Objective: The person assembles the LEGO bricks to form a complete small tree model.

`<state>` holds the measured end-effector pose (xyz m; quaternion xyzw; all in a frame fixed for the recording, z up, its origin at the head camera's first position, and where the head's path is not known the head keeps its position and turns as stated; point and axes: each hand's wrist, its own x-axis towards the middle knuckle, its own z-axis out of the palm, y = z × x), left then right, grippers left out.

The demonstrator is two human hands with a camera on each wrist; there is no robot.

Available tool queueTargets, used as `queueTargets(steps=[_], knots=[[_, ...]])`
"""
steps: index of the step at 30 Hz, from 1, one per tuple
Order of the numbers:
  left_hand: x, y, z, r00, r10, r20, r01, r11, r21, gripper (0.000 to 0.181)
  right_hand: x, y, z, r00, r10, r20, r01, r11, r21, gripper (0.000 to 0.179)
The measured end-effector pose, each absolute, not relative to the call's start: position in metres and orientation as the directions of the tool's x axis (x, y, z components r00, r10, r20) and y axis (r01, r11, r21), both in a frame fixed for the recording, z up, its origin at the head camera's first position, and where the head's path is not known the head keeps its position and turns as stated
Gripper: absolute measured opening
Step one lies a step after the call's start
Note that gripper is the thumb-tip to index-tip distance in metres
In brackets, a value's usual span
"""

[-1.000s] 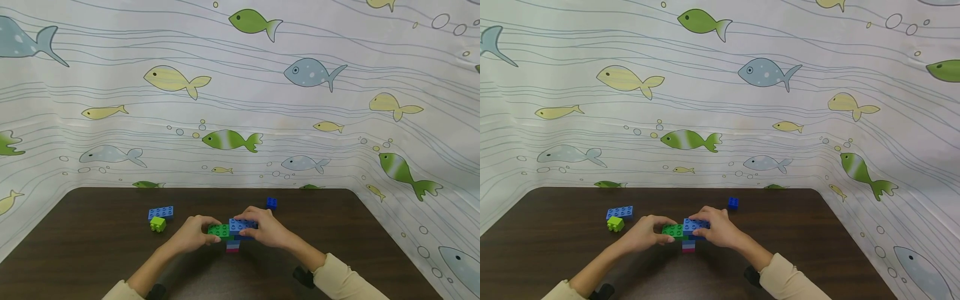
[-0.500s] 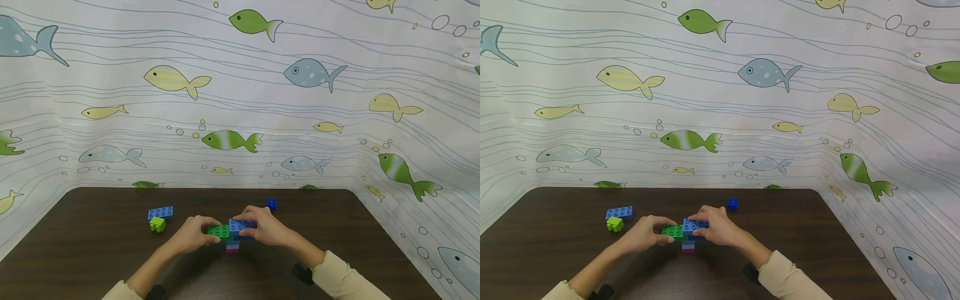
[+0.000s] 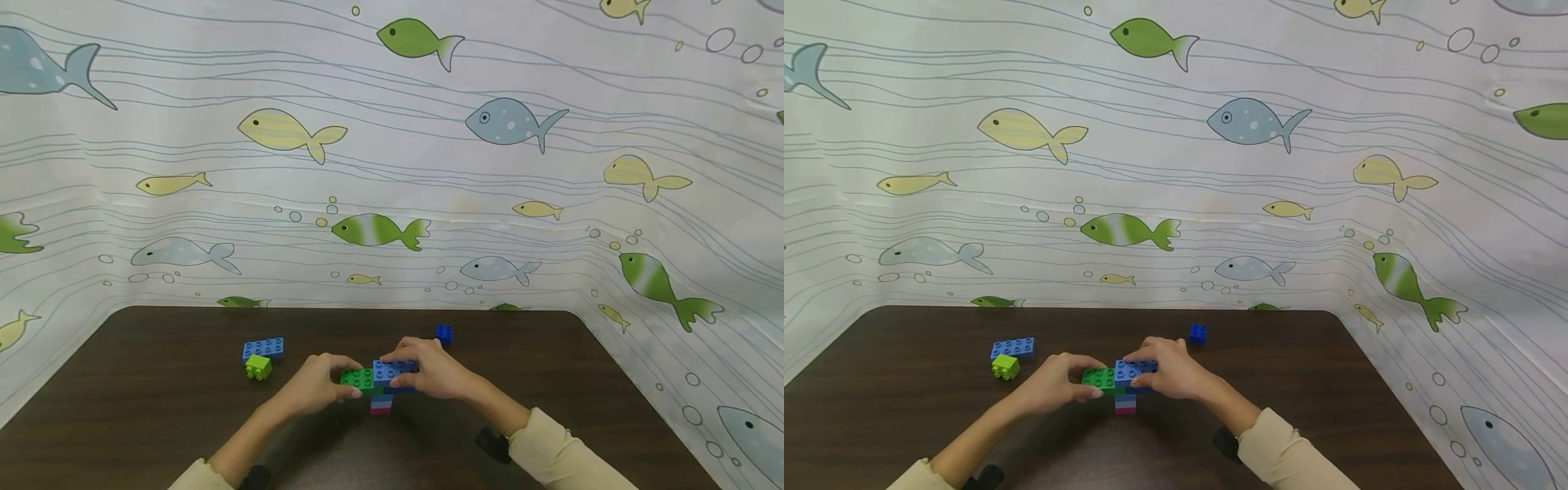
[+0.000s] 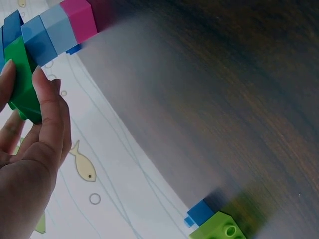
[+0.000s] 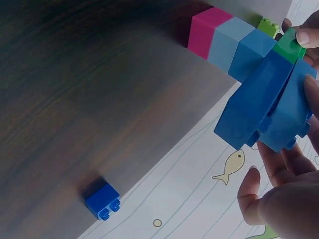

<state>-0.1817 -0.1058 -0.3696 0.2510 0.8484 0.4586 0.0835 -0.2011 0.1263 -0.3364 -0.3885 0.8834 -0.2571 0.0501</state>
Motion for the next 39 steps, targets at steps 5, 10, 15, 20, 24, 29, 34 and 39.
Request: queueTargets(steps=[5,10,15,20,24,29,34,39], knots=[[-0.182,-0.106,-0.369,-0.861,0.497,0.104,0.380,0.494,0.782,0.034,-0.202,0.128,-0.337,-0.703,-0.704,0.101,-0.645,0.570,-0.509,0.034],[-0.181,-0.105,-0.368,-0.865,0.487,0.117,0.397,0.525,0.752,0.043,-0.203,0.128,-0.338,-0.702,-0.705,0.099,-0.639,0.563,-0.523,0.035],[-0.180,-0.101,-0.368,-0.859,0.482,0.172,0.423,0.479,0.769,0.044,-0.204,0.129,-0.339,-0.696,-0.710,0.109,-0.632,0.533,-0.563,0.034],[-0.179,-0.092,-0.369,-0.853,0.475,0.214,0.434,0.419,0.798,0.039,-0.204,0.129,-0.341,-0.706,-0.699,0.115,-0.613,0.522,-0.593,0.032],[-0.179,-0.087,-0.372,-0.853,0.466,0.234,0.444,0.412,0.796,0.033,-0.203,0.130,-0.342,-0.726,-0.676,0.128,-0.595,0.524,-0.610,0.029],[-0.179,-0.086,-0.374,-0.858,0.453,0.242,0.446,0.424,0.788,0.028,-0.203,0.131,-0.343,-0.755,-0.645,0.121,-0.553,0.526,-0.646,0.027],[-0.178,-0.086,-0.372,-0.849,0.464,0.252,0.460,0.415,0.785,0.028,-0.206,0.137,-0.343,-0.751,-0.658,0.064,-0.496,0.496,-0.713,0.023],[-0.178,-0.087,-0.368,-0.846,0.468,0.257,0.466,0.414,0.782,0.029,-0.210,0.148,-0.342,-0.719,-0.695,0.012,-0.455,0.458,-0.764,0.026]])
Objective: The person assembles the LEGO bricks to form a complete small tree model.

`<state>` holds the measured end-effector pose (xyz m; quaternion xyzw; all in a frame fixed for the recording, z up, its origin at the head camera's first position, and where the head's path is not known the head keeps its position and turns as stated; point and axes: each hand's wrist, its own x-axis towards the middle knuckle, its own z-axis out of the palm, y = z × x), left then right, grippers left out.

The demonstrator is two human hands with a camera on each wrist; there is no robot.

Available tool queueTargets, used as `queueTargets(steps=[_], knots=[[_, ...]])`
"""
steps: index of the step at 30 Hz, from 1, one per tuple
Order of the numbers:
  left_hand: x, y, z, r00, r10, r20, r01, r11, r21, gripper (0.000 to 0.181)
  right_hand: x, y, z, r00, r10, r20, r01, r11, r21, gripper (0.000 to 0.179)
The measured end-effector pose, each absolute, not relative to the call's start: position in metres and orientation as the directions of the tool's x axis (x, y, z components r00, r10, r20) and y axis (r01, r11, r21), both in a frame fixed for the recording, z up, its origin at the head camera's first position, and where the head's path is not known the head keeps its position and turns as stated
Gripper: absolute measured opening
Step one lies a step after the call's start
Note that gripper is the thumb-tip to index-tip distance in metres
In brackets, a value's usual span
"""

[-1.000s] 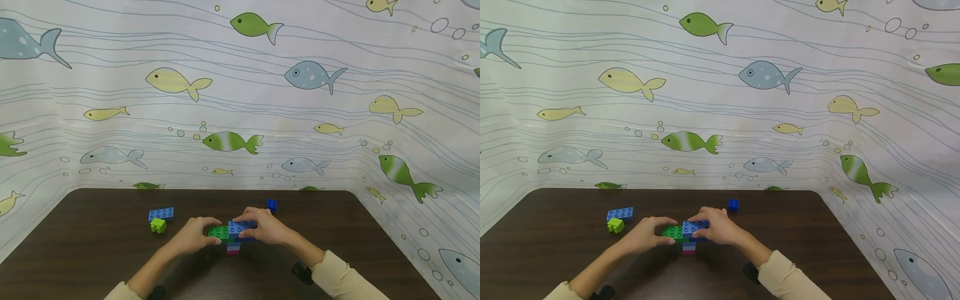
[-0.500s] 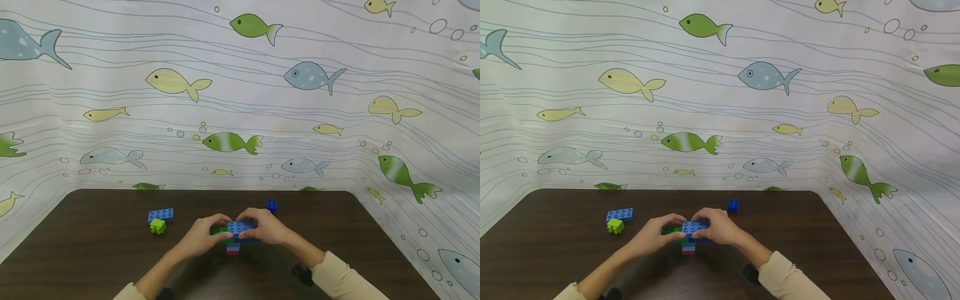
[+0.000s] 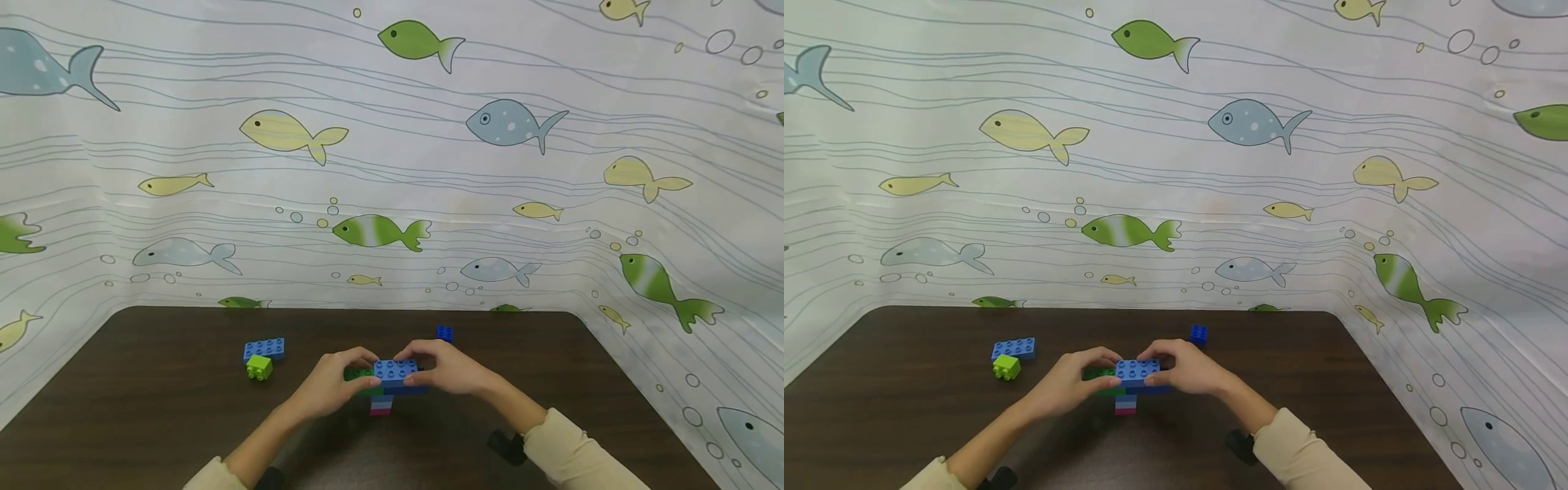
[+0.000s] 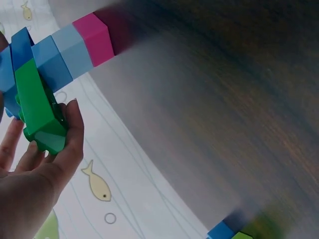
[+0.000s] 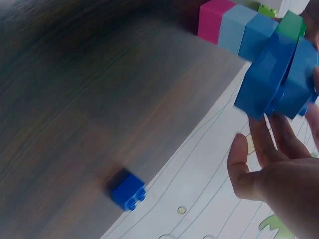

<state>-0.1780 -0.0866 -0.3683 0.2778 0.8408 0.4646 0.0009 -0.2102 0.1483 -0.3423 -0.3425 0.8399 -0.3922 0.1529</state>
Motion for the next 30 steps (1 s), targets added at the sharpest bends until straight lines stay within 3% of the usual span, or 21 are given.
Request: queueTargets(steps=[11,30], knots=[[-0.178,-0.085,-0.369,-0.871,0.436,0.227,0.428,0.448,0.785,0.028,-0.207,0.162,-0.346,-0.752,-0.657,-0.050,-0.347,0.461,-0.817,0.030],[-0.178,-0.084,-0.371,-0.883,0.410,0.230,0.415,0.449,0.792,0.028,-0.206,0.159,-0.353,-0.774,-0.633,0.027,-0.374,0.422,-0.826,0.026]])
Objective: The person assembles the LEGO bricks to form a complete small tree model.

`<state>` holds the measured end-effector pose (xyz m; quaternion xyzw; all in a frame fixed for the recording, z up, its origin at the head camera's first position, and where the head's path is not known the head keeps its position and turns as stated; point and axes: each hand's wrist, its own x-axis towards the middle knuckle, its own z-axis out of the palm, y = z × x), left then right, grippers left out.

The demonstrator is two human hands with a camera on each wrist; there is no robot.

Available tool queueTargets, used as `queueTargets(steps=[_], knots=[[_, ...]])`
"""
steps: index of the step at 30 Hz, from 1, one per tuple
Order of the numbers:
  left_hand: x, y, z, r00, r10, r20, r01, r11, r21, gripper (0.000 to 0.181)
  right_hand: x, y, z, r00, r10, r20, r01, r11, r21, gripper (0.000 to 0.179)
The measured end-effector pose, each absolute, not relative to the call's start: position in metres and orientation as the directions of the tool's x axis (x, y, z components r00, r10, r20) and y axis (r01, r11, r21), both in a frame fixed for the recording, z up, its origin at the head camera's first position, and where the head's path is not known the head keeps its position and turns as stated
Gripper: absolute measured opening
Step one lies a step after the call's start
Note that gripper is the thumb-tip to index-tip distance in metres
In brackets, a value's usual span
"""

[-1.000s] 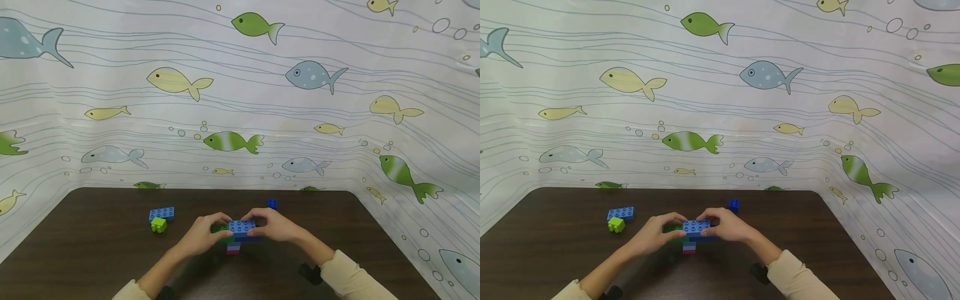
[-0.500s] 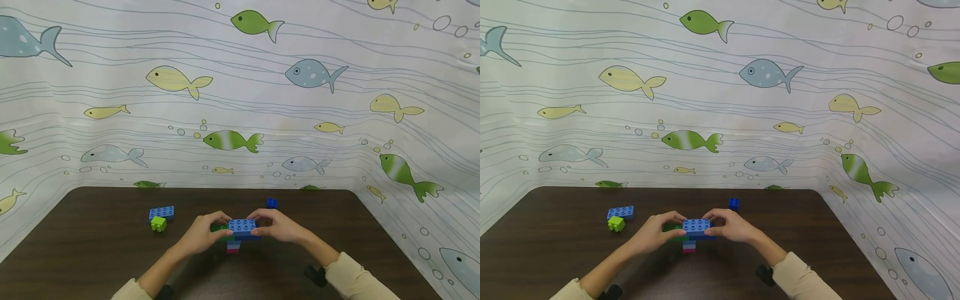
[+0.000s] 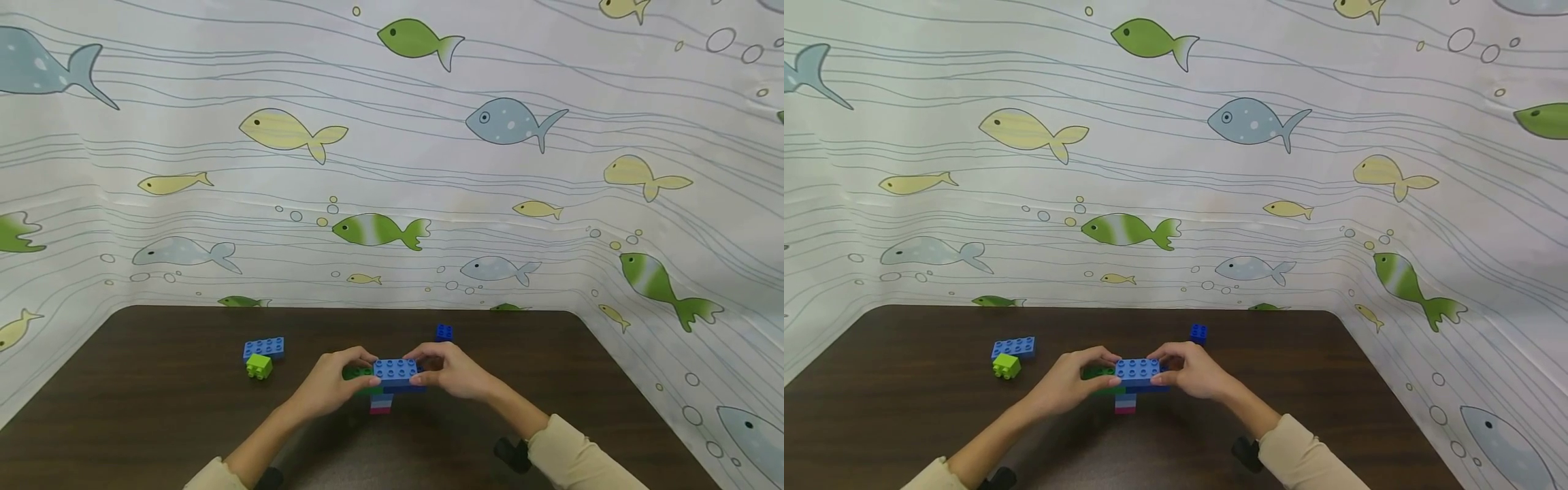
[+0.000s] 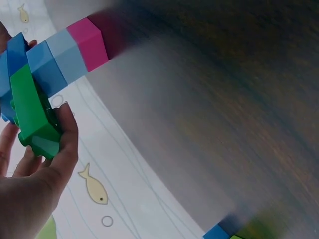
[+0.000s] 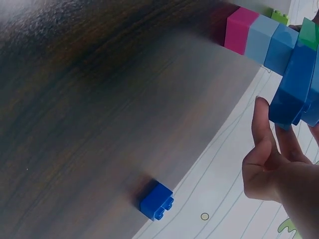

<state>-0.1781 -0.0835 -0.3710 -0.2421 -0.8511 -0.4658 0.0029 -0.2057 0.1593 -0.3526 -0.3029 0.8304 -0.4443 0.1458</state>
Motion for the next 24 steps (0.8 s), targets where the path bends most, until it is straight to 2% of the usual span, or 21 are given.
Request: queueTargets(steps=[12,20,24], knots=[[-0.176,-0.083,-0.373,-0.893,0.384,0.233,0.409,0.482,0.774,0.030,-0.206,0.160,-0.352,-0.767,-0.641,0.016,-0.379,0.432,-0.819,0.028],[-0.178,-0.091,-0.372,-0.863,0.452,0.225,0.435,0.439,0.786,0.035,-0.206,0.160,-0.351,-0.768,-0.640,0.015,-0.373,0.428,-0.823,0.029],[-0.180,-0.102,-0.367,-0.875,0.431,0.222,0.424,0.458,0.781,0.035,-0.206,0.160,-0.350,-0.772,-0.635,0.014,-0.375,0.437,-0.818,0.028]])
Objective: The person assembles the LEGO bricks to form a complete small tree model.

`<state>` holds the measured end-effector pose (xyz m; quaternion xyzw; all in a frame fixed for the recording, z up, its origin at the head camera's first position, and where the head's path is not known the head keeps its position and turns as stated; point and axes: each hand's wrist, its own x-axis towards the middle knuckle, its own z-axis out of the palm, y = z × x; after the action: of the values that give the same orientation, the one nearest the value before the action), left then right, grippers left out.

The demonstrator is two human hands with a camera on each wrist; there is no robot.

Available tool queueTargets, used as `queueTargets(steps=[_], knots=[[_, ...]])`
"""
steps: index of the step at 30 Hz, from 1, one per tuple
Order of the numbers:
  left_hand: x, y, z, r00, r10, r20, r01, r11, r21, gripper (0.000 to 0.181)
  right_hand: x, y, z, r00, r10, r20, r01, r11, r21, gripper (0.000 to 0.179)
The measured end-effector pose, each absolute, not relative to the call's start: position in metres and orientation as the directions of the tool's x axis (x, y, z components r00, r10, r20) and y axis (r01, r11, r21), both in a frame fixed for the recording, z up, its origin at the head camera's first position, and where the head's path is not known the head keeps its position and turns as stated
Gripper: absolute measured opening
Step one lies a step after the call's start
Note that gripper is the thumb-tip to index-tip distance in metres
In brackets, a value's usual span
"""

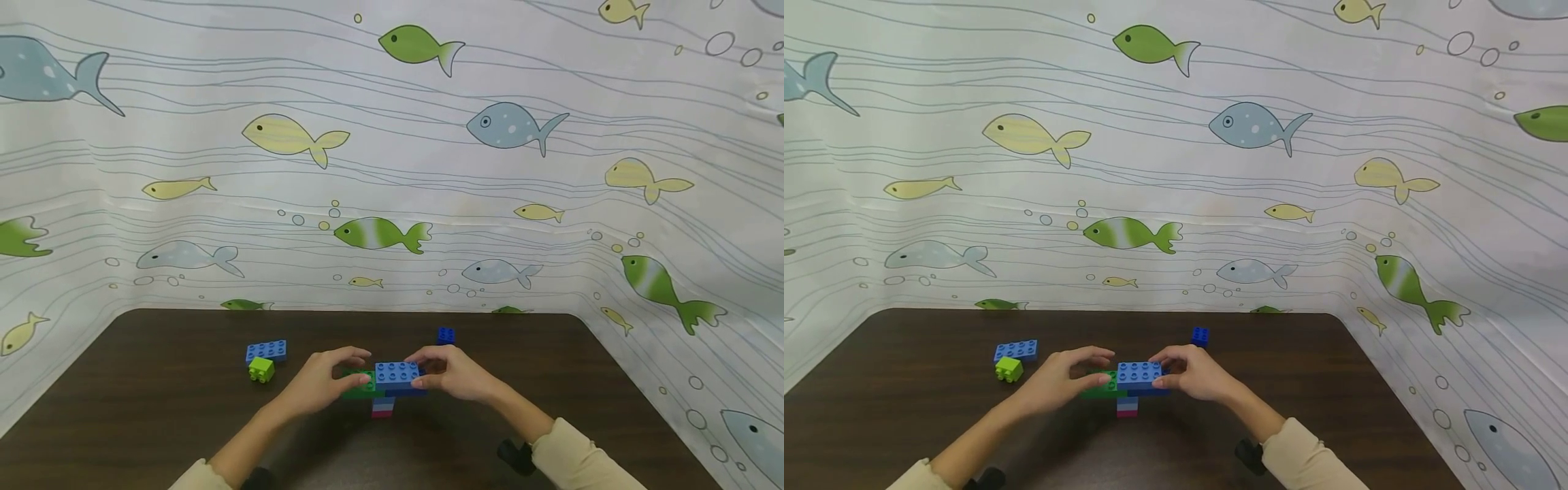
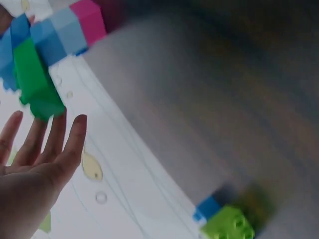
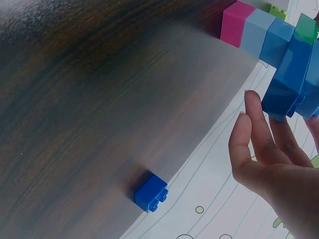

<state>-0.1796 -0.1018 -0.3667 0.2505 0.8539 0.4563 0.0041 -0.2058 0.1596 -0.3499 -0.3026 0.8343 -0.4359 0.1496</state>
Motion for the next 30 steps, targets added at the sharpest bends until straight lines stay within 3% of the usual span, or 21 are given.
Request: queueTargets(steps=[10,19,30], knots=[[-0.185,-0.152,-0.346,-0.903,0.359,0.235,0.410,0.560,0.720,0.040,-0.205,0.161,-0.350,-0.775,-0.631,0.011,-0.384,0.458,-0.802,0.029],[-0.190,-0.204,-0.362,-0.936,0.313,0.162,0.330,0.618,0.714,0.041,-0.205,0.161,-0.349,-0.776,-0.631,0.002,-0.373,0.456,-0.808,0.029],[-0.191,-0.232,-0.382,-0.955,0.280,0.096,0.272,0.705,0.654,0.036,-0.204,0.160,-0.349,-0.775,-0.631,0.001,-0.366,0.449,-0.815,0.029]])
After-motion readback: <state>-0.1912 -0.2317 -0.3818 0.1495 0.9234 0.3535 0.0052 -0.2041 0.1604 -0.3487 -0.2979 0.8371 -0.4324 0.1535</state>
